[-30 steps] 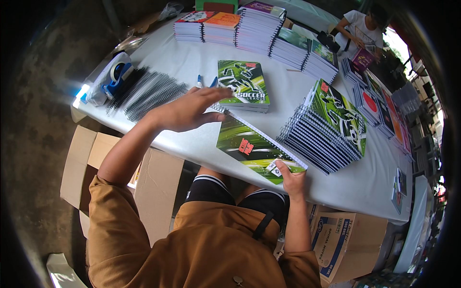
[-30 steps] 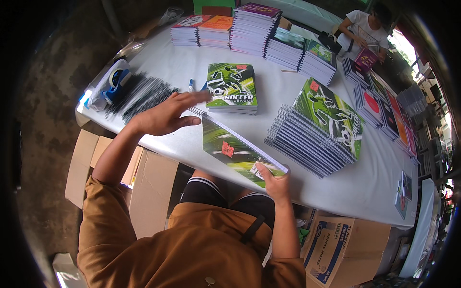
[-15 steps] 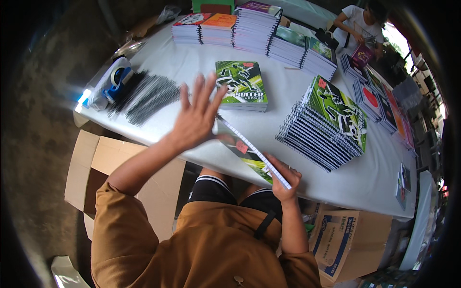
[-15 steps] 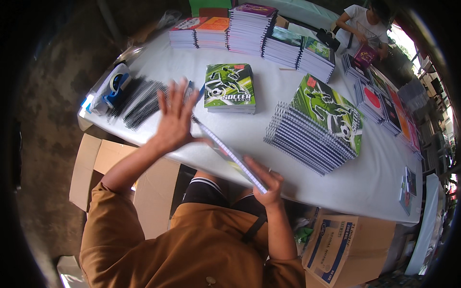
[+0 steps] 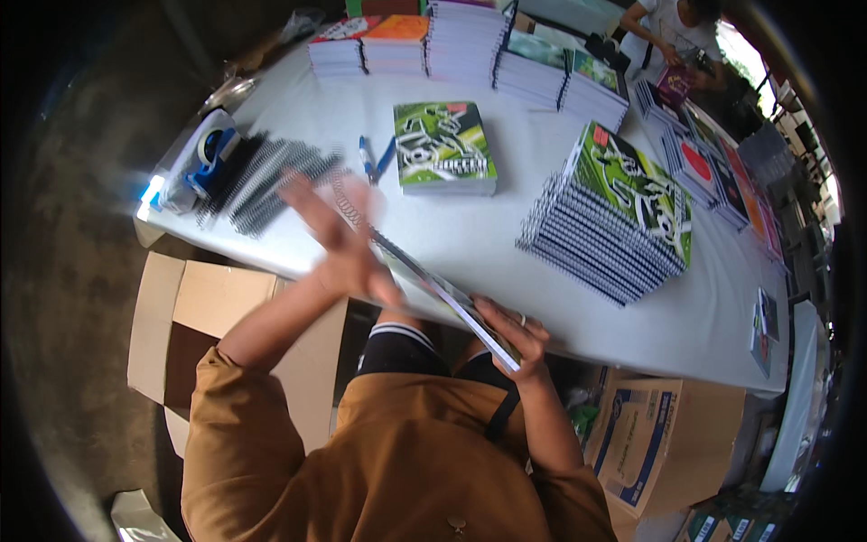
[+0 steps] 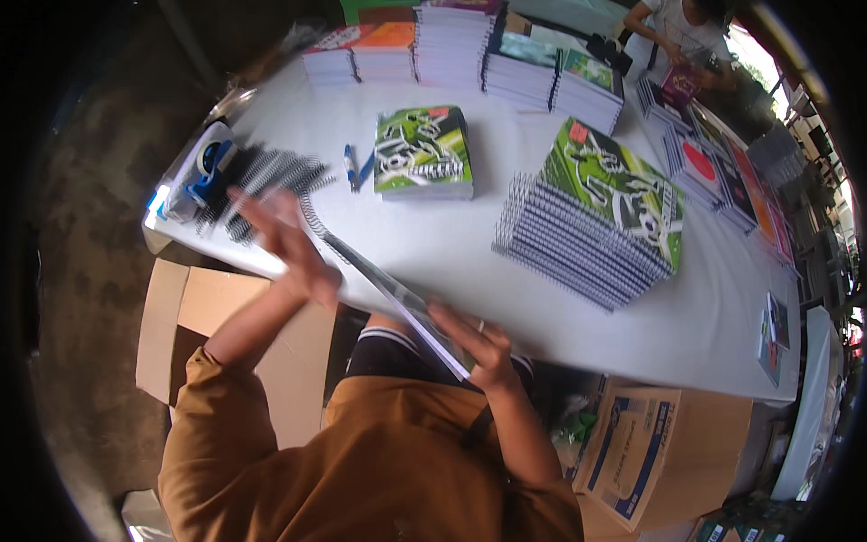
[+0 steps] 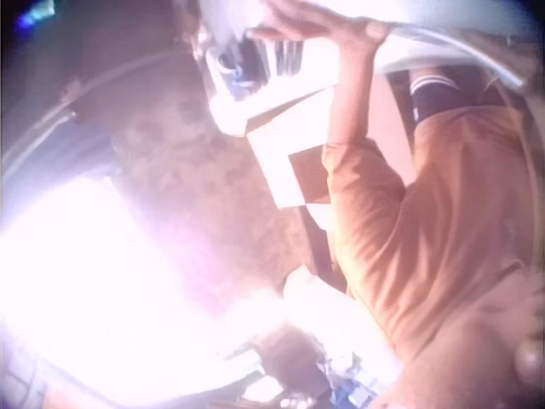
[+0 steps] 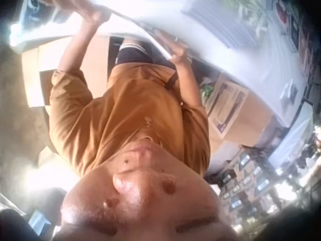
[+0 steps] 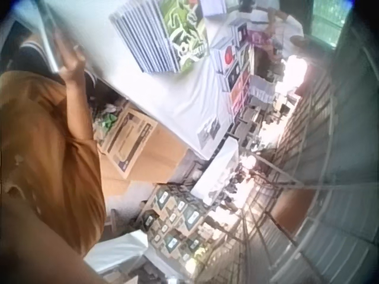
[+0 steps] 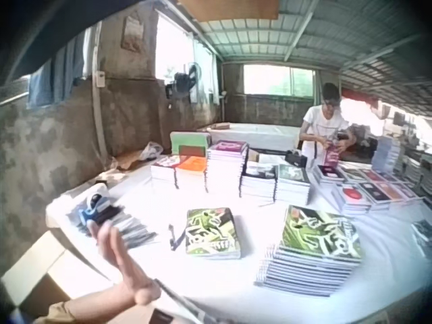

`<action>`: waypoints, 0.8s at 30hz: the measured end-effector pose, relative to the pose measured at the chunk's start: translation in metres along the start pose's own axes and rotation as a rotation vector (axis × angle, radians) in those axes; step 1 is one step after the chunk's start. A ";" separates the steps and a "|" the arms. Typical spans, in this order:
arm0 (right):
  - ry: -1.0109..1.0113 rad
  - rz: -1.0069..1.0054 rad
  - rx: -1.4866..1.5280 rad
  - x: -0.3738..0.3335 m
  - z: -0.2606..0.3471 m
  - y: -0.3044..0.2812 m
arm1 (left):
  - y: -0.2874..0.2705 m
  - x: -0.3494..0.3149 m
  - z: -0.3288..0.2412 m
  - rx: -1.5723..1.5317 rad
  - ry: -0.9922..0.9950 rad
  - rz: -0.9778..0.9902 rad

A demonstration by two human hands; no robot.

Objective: The person takes booklets from a box and a table, aligns them, and manually inserts spiral coils through the pre-punched holes to bind them.

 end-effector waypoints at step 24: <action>-0.064 -0.002 -0.130 0.001 -0.002 -0.007 | 0.008 -0.016 -0.069 -0.124 0.086 0.258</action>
Point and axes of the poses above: each hand's wrist, its own x-axis towards the middle knuckle, its own y-axis out of the palm, z = x × y, the point moved 1 cm from there along x, towards the middle knuckle, and after that the axes turned 14 degrees about -y, right-handed, at the moved point
